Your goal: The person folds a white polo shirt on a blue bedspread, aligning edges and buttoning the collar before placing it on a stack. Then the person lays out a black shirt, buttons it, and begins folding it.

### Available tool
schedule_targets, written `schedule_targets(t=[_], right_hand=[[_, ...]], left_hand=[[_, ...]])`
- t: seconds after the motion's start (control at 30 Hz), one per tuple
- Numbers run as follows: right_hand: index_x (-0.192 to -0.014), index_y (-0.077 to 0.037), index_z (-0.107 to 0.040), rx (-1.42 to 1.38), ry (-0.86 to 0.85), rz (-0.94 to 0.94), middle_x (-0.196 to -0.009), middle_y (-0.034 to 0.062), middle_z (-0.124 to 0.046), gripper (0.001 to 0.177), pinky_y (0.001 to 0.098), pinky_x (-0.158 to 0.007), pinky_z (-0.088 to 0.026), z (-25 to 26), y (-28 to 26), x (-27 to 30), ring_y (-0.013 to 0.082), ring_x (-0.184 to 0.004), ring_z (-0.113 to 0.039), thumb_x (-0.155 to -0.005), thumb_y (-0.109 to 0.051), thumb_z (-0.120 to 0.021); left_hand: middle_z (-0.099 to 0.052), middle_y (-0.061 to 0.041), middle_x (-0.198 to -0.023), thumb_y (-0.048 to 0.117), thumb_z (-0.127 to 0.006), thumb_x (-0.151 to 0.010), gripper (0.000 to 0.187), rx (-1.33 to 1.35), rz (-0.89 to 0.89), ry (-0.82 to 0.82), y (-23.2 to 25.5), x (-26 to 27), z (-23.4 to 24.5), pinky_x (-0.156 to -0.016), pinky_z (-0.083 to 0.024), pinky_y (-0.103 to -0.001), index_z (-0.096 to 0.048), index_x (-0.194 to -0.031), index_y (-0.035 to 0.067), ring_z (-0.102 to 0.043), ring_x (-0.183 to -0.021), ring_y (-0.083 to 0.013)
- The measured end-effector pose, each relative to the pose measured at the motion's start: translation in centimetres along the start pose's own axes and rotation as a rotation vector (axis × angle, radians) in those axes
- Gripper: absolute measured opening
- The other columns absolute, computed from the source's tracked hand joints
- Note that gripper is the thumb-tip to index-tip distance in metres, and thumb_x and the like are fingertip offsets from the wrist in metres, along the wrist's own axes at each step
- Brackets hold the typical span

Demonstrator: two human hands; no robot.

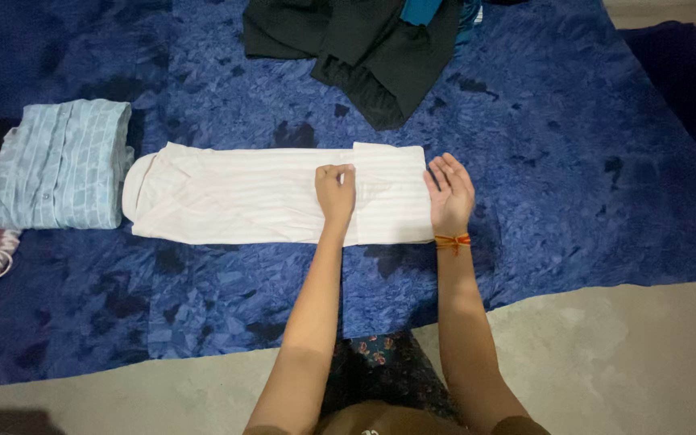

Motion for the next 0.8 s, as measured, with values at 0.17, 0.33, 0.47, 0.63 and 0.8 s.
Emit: schedule_targets(t=[0.17,0.33,0.47,0.63,0.8], right_hand=[[-0.131,0.004,-0.064,0.567,-0.159,0.203,-0.129,0.0182,-0.067,0.031,0.0360,-0.106,-0.050,-3.8,-2.3,2.4,0.0277,-0.118,-0.063,-0.105,-0.010,-0.057],[-0.132,0.003,-0.063,1.201,-0.422,0.641,-0.140,0.0161,-0.061,0.037,0.0399,-0.115,-0.043,-8.2,-2.6,4.5,0.0297,-0.133,-0.056,-0.097,-0.008,-0.064],[-0.145,0.004,-0.050,0.755,-0.146,0.327,-0.149,0.0188,-0.054,0.048,0.0403,-0.116,-0.039,-3.6,-1.3,2.8,0.0301,-0.136,-0.052,-0.097,-0.005,-0.053],[-0.147,0.007,-0.045,0.221,-0.102,0.052,-0.149,0.0226,-0.052,0.048,0.0423,-0.119,-0.040,0.9,0.9,0.5,0.0316,-0.140,-0.051,-0.102,-0.007,-0.049],[-0.146,0.009,-0.044,0.125,-0.075,-0.064,-0.150,0.0234,-0.051,0.048,0.0437,-0.119,-0.040,3.3,2.7,-1.8,0.0330,-0.142,-0.049,-0.101,-0.006,-0.048]], left_hand=[[-0.061,-0.014,-0.096,0.029,-0.077,-0.087,0.027,-0.084,-0.062,-0.030,0.6,-0.1,-0.3,-0.086,-0.047,-0.041,-0.075,-0.084,0.001,-0.059,-0.096,-0.0315],[-0.059,-0.019,-0.112,0.034,-0.076,-0.090,0.034,-0.177,-0.079,-0.085,0.9,0.2,-1.0,-0.094,-0.045,-0.045,-0.074,-0.090,0.000,-0.056,-0.107,-0.0361],[-0.058,-0.022,-0.126,0.038,-0.077,-0.087,0.037,-0.234,-0.103,-0.118,0.8,0.2,-1.3,-0.098,-0.043,-0.047,-0.074,-0.091,0.002,-0.054,-0.114,-0.0394],[-0.058,-0.021,-0.127,0.034,-0.079,-0.086,0.031,-0.230,-0.099,-0.119,0.1,0.4,-1.5,-0.100,-0.043,-0.047,-0.074,-0.082,0.004,-0.054,-0.117,-0.0394],[-0.061,-0.018,-0.123,0.023,-0.078,-0.082,0.022,-0.044,-0.041,-0.092,-0.7,0.3,-0.8,-0.092,-0.048,-0.043,-0.070,-0.073,0.004,-0.060,-0.110,-0.0347]])
Point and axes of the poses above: each hand's wrist, its own x-axis away from the middle knuckle, its own z-axis out of the back of the hand, y = z × x, the point moved 9 cm from there along -x, towards the middle knuckle
